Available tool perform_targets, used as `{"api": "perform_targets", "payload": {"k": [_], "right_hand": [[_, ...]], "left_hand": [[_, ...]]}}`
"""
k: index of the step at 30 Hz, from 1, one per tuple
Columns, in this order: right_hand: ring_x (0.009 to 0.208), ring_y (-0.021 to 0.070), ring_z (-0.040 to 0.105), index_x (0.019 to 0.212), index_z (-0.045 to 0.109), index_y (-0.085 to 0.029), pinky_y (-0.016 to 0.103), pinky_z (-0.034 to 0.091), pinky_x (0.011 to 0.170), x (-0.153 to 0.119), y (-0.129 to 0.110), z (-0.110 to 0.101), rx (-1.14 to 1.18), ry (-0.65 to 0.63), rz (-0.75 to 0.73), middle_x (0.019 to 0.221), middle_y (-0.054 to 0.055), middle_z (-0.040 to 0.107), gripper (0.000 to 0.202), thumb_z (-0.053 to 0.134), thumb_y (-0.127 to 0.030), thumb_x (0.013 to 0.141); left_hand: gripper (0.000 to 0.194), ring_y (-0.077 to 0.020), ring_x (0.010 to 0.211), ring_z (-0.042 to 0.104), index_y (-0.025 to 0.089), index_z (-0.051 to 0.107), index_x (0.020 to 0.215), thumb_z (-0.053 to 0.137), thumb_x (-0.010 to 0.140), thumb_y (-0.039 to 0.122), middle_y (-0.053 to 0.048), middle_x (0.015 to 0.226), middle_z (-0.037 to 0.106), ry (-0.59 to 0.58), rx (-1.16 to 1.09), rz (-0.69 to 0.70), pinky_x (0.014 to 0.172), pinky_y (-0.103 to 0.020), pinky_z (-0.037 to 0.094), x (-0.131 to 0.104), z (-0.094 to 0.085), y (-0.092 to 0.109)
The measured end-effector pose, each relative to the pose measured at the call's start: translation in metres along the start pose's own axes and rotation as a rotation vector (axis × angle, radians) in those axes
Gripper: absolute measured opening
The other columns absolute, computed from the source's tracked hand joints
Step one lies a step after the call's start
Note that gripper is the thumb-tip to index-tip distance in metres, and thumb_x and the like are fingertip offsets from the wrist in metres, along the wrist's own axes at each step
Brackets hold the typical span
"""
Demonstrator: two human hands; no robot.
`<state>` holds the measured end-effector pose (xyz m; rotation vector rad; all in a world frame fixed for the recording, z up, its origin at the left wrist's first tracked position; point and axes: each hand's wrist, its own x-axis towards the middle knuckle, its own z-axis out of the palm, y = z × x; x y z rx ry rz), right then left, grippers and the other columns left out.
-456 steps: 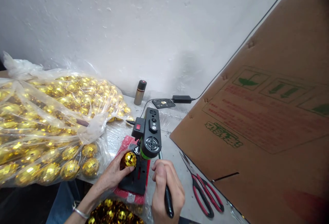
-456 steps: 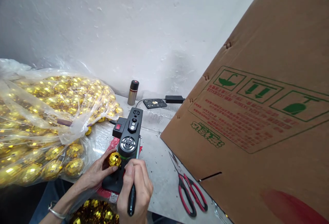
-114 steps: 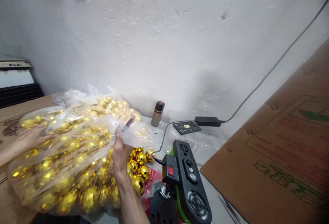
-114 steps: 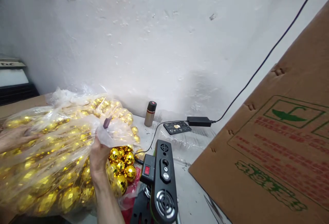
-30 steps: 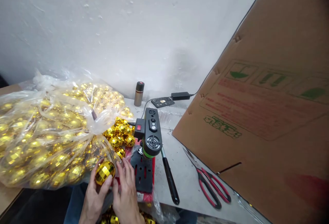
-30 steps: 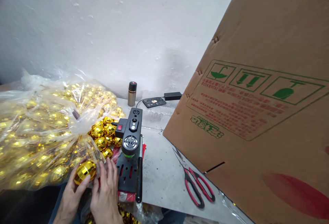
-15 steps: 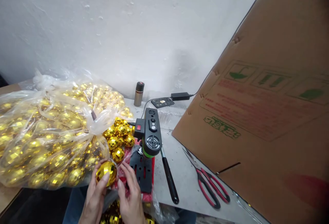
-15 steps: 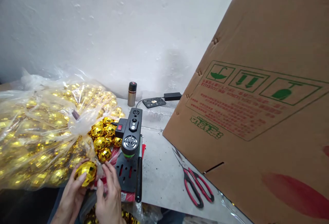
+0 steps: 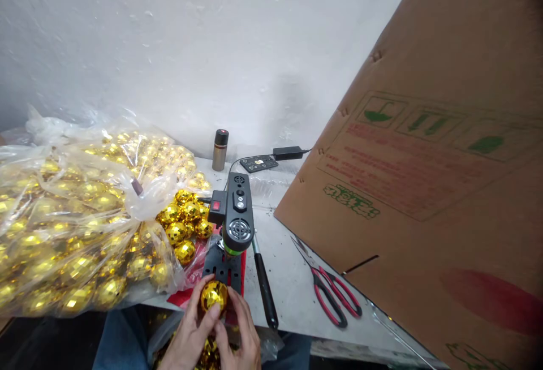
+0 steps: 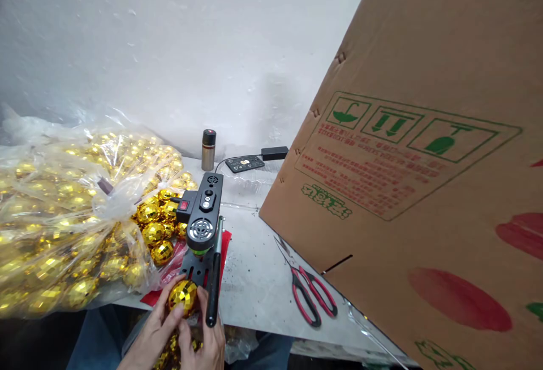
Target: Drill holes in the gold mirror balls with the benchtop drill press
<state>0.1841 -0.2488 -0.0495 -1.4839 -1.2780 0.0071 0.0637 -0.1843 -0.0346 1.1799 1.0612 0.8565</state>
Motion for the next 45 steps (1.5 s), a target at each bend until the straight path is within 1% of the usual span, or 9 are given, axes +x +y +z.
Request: {"api": "perform_targets", "payload": {"k": [3,6,8,11,17,22,27,36,45], "right_hand": [[0.12,0.0245,0.077,0.15,0.06,-0.027,0.031,0.066,0.096,0.01,0.005,0.0,0.057,-0.079,-0.038,0.135,0.01,0.075,0.048,0.063,-0.028,0.102],[0.115,0.021,0.079,0.143,0.066,-0.027,0.025,0.066,0.092,0.019,0.008,-0.002,0.155,-0.142,-0.028,0.132,0.009,0.077,0.041,0.062,-0.022,0.102],[0.111,0.0194,0.08,0.13,0.073,-0.026,0.024,0.065,0.093,0.02,0.009,-0.004,0.196,-0.107,0.036,0.124,0.008,0.08,0.03,0.059,-0.024,0.104],[0.108,0.0185,0.08,0.116,0.079,-0.027,0.023,0.064,0.093,0.013,0.01,-0.008,0.219,-0.047,0.141,0.113,0.007,0.082,0.027,0.054,-0.034,0.107],[0.098,0.0167,0.08,0.105,0.079,-0.027,0.021,0.062,0.09,-0.011,0.016,-0.018,0.18,0.011,0.198,0.102,0.006,0.082,0.03,0.054,-0.041,0.108],[0.087,0.0171,0.082,0.1,0.08,-0.024,0.02,0.064,0.082,-0.01,0.01,-0.028,0.078,0.047,0.111,0.096,0.006,0.082,0.029,0.055,-0.036,0.107],[0.086,0.0185,0.083,0.101,0.08,-0.026,0.022,0.066,0.08,0.002,0.001,-0.037,0.026,0.071,0.047,0.095,0.005,0.082,0.025,0.056,-0.031,0.106],[0.089,0.0197,0.082,0.102,0.08,-0.023,0.024,0.066,0.082,0.015,0.0,-0.052,0.014,0.113,0.09,0.098,0.008,0.082,0.022,0.058,-0.029,0.105],[0.116,0.029,0.074,0.142,0.061,-0.02,0.038,0.068,0.08,0.075,-0.038,-0.078,-0.124,0.211,-0.146,0.134,0.02,0.069,0.046,0.068,-0.036,0.1]], "left_hand": [[0.09,-0.036,0.127,0.069,0.018,0.067,0.132,0.089,0.062,0.071,-0.016,0.135,0.073,0.009,-0.073,0.005,0.108,-0.041,0.057,0.013,-0.003,0.005],[0.088,-0.0267,0.08,0.077,0.015,0.067,0.129,0.087,0.065,0.073,-0.008,0.088,0.08,0.064,-0.082,-0.052,0.07,-0.031,0.063,0.03,-0.004,0.012],[0.093,-0.017,0.044,0.059,0.012,0.064,0.129,0.08,0.068,0.08,0.004,0.052,0.064,0.109,-0.089,-0.107,0.044,-0.024,0.046,0.041,-0.003,0.016],[0.108,-0.012,0.03,0.04,0.009,0.06,0.134,0.074,0.063,0.088,0.012,0.036,0.046,0.12,-0.099,-0.143,0.035,-0.02,0.027,0.054,0.002,0.02],[0.103,-0.0153,0.034,0.045,0.009,0.062,0.138,0.072,0.067,0.082,0.01,0.04,0.051,0.081,0.205,-0.045,0.041,-0.025,0.035,0.057,0.005,0.026],[0.064,-0.0221,0.057,0.065,0.018,0.073,0.124,0.075,0.075,0.06,-0.006,0.082,0.08,0.069,0.435,0.21,0.056,-0.032,0.052,0.051,0.005,0.029],[0.051,-0.0335,0.094,0.079,0.022,0.073,0.119,0.076,0.075,0.048,-0.012,0.109,0.083,0.045,0.488,0.306,0.081,-0.04,0.063,0.051,-0.003,0.027],[0.039,-0.0331,0.098,0.077,0.022,0.072,0.116,0.072,0.078,0.032,-0.011,0.107,0.081,-0.117,0.727,0.371,0.089,-0.044,0.06,0.065,0.0,0.044],[0.045,-0.0369,0.116,0.068,0.021,0.068,0.121,0.073,0.077,0.03,-0.012,0.121,0.075,-0.033,0.719,0.523,0.098,-0.053,0.053,0.076,0.01,0.013]]}}
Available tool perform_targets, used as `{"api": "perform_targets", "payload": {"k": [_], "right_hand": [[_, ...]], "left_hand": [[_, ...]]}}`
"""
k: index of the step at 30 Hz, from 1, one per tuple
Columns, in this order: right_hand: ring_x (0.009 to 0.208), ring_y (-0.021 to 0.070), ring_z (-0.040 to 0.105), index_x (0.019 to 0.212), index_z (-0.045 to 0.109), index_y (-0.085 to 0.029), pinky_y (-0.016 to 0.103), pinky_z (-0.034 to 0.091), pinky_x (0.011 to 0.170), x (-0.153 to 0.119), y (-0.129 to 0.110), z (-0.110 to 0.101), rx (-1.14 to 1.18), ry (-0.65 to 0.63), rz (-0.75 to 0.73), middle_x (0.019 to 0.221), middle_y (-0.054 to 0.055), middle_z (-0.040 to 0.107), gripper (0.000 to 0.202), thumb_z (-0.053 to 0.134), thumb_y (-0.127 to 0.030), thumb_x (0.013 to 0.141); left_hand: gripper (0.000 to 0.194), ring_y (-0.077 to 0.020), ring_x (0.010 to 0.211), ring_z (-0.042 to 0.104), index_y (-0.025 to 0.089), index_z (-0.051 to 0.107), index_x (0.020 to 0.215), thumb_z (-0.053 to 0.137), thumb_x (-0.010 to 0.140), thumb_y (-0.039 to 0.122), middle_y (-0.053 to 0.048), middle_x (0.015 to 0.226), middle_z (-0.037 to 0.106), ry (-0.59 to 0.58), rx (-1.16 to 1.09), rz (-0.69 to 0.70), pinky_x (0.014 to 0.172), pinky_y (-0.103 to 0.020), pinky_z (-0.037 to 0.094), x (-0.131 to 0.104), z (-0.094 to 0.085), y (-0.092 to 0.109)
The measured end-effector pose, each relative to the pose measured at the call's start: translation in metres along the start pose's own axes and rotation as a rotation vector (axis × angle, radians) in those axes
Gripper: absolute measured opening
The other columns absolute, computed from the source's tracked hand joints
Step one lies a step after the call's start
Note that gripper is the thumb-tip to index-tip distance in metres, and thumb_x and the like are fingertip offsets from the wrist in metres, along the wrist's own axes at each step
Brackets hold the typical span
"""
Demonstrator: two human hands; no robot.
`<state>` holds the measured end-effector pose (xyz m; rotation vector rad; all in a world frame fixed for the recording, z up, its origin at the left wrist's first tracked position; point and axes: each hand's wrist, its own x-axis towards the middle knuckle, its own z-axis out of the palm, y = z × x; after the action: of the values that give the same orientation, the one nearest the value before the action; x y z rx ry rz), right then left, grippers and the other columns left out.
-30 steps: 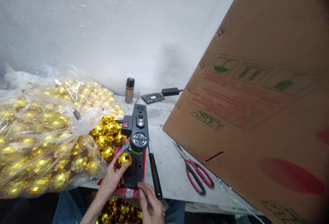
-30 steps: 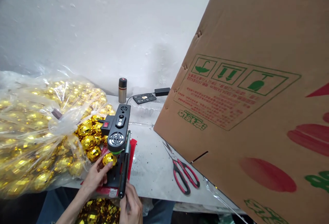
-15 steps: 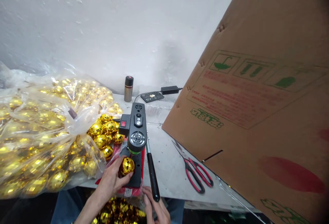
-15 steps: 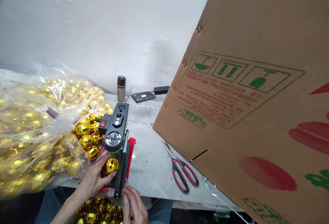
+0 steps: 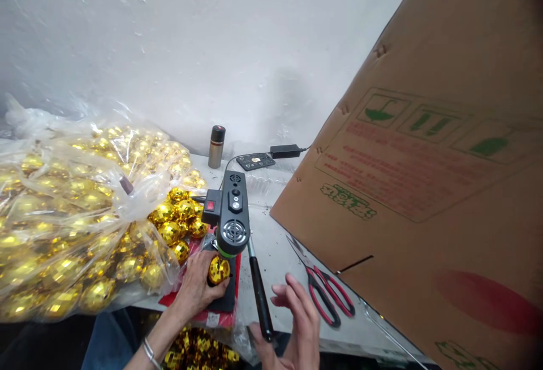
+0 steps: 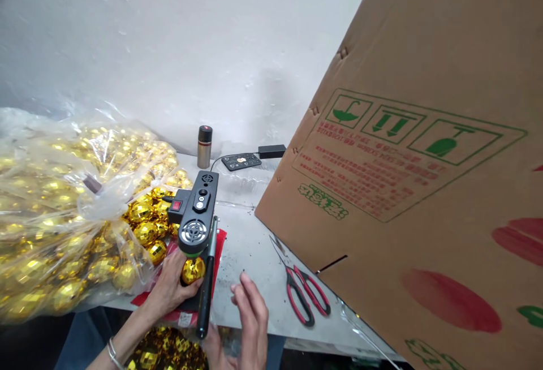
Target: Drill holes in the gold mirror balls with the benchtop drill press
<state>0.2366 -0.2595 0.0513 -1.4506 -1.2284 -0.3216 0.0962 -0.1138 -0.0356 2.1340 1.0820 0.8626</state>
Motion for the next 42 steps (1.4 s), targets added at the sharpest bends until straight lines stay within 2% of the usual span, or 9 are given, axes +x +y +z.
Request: {"api": "perform_targets", "payload": {"k": [3,6,8,12,17,23,27,33,42], "right_hand": [[0.111,0.0268,0.076,0.142,0.06,-0.023,0.038,0.067,0.083,0.03,-0.012,0.0,-0.039,-0.078,-0.181,0.127,0.017,0.073,0.045,0.067,-0.04,0.101],[0.089,0.0204,0.079,0.133,0.062,-0.022,0.036,0.066,0.083,0.058,-0.019,0.004,0.005,-0.231,-0.345,0.112,0.012,0.079,0.034,0.056,-0.042,0.107],[0.076,0.0173,0.076,0.115,0.065,-0.022,0.032,0.063,0.073,0.069,-0.021,0.011,0.049,-0.224,-0.381,0.094,0.008,0.078,0.025,0.048,-0.04,0.109],[0.057,0.0114,0.057,0.082,0.053,-0.023,0.026,0.048,0.056,0.064,-0.018,0.032,0.125,-0.157,-0.411,0.07,0.001,0.062,0.034,0.037,-0.031,0.112],[0.058,0.0103,0.055,0.08,0.049,-0.023,0.026,0.049,0.063,0.042,-0.011,0.046,0.143,-0.05,-0.362,0.071,-0.002,0.058,0.033,0.036,-0.019,0.109],[0.064,0.0129,0.059,0.082,0.049,-0.024,0.03,0.052,0.071,0.033,-0.017,0.039,0.104,-0.124,-0.227,0.077,-0.001,0.061,0.028,0.037,-0.011,0.104],[0.062,0.0123,0.058,0.082,0.047,-0.025,0.033,0.055,0.08,0.028,-0.02,0.042,0.069,-0.087,-0.185,0.074,-0.002,0.06,0.031,0.033,-0.012,0.106],[0.062,0.0119,0.058,0.08,0.046,-0.024,0.032,0.057,0.083,0.023,-0.021,0.046,0.076,-0.058,-0.157,0.075,-0.002,0.059,0.032,0.033,-0.01,0.106],[0.062,0.0119,0.058,0.079,0.046,-0.024,0.035,0.055,0.093,0.016,-0.026,0.051,0.076,-0.011,-0.07,0.075,-0.003,0.059,0.033,0.032,-0.008,0.105]], "left_hand": [[0.046,-0.037,0.117,0.067,0.022,0.067,0.123,0.072,0.078,0.031,-0.012,0.122,0.075,-0.023,-0.011,-0.02,0.101,-0.054,0.051,-0.001,0.0,-0.001],[0.046,-0.0365,0.112,0.067,0.021,0.068,0.122,0.072,0.078,0.033,-0.012,0.117,0.075,-0.027,-0.01,-0.027,0.1,-0.055,0.051,-0.001,-0.001,0.0],[0.047,-0.0359,0.109,0.067,0.021,0.068,0.122,0.074,0.078,0.035,-0.011,0.114,0.075,-0.032,-0.011,-0.025,0.099,-0.054,0.051,-0.001,0.0,0.001],[0.045,-0.0355,0.104,0.066,0.021,0.069,0.118,0.077,0.076,0.034,-0.011,0.108,0.074,-0.003,0.002,-0.035,0.096,-0.052,0.051,-0.003,0.005,0.0],[0.039,-0.0335,0.101,0.065,0.022,0.068,0.111,0.076,0.073,0.026,-0.008,0.102,0.072,0.025,0.014,-0.013,0.093,-0.048,0.051,-0.005,0.01,0.001],[0.035,-0.0318,0.096,0.064,0.023,0.066,0.109,0.074,0.074,0.026,-0.007,0.1,0.072,-0.007,0.022,-0.04,0.09,-0.046,0.05,-0.004,0.008,0.006],[0.035,-0.0328,0.097,0.064,0.023,0.066,0.107,0.074,0.073,0.026,-0.007,0.1,0.072,-0.006,0.0,-0.056,0.092,-0.047,0.05,-0.003,0.008,0.007],[0.034,-0.0338,0.099,0.065,0.022,0.066,0.107,0.073,0.074,0.028,-0.009,0.101,0.071,-0.005,-0.013,-0.057,0.094,-0.049,0.05,-0.004,0.011,0.004],[0.033,-0.0352,0.1,0.065,0.022,0.065,0.104,0.074,0.073,0.028,-0.01,0.101,0.071,-0.018,-0.015,-0.061,0.093,-0.051,0.049,-0.003,0.01,0.005]]}}
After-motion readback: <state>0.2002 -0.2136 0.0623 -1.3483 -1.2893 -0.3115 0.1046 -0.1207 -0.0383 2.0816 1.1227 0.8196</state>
